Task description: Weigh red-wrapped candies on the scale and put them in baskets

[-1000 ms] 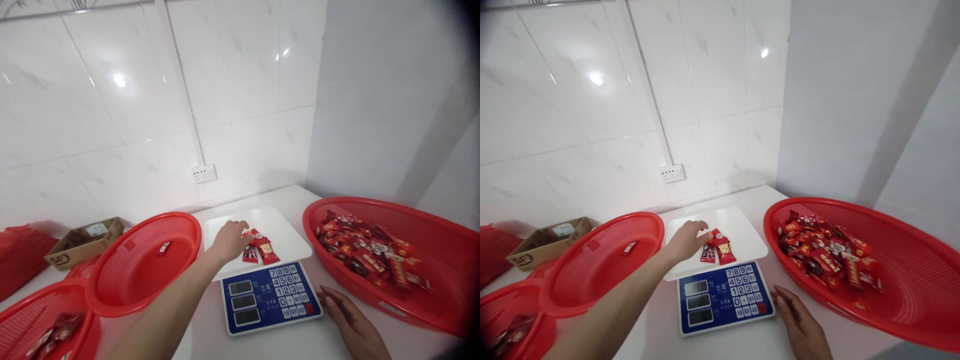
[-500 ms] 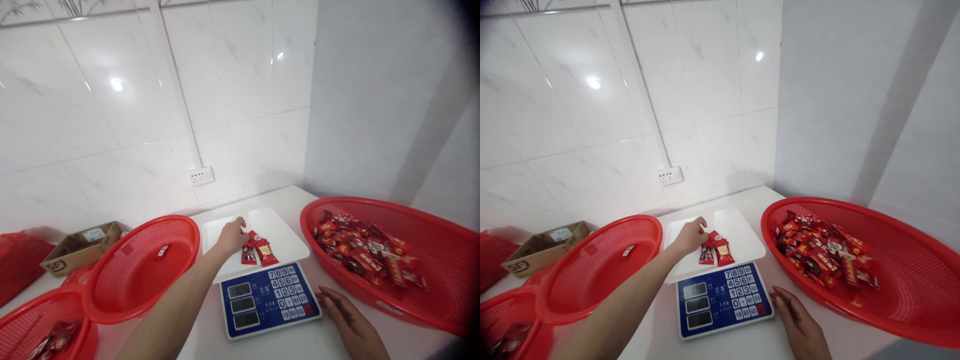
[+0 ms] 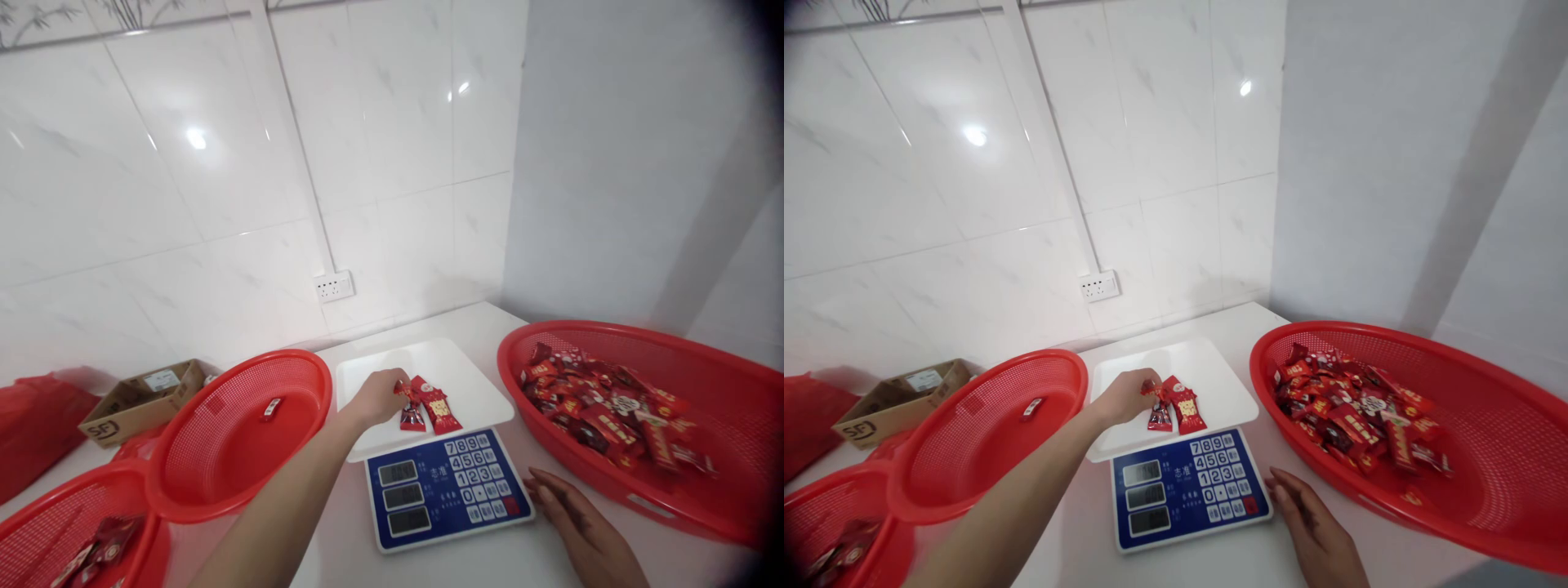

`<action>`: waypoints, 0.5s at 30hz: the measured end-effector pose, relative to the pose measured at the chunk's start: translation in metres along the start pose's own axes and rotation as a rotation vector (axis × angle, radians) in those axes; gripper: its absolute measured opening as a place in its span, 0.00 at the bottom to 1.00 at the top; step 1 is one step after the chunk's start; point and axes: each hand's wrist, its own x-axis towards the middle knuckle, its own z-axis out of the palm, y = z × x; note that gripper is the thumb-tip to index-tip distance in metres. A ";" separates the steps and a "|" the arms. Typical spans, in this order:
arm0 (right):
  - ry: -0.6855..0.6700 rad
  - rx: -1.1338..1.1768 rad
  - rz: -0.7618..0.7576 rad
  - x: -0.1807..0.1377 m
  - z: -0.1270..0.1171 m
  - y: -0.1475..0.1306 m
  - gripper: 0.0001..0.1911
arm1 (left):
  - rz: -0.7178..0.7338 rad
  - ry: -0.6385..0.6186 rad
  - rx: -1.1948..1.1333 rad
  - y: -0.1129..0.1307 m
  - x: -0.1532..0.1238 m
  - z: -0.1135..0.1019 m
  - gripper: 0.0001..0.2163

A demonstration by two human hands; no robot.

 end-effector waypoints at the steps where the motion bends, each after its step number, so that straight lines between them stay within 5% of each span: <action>1: -0.002 0.000 -0.002 0.000 0.000 -0.001 0.25 | 0.002 0.015 0.008 0.001 0.000 -0.001 0.12; 5: 0.011 -0.004 -0.017 -0.001 0.000 0.001 0.25 | -0.012 0.174 0.059 -0.003 -0.014 -0.018 0.11; 10: 0.112 -0.160 -0.205 -0.010 -0.002 0.000 0.20 | -0.167 0.428 0.149 -0.041 -0.060 -0.051 0.08; 15: 0.012 -0.336 -0.602 0.000 0.018 -0.063 0.17 | -0.235 0.501 0.133 -0.063 -0.106 -0.038 0.11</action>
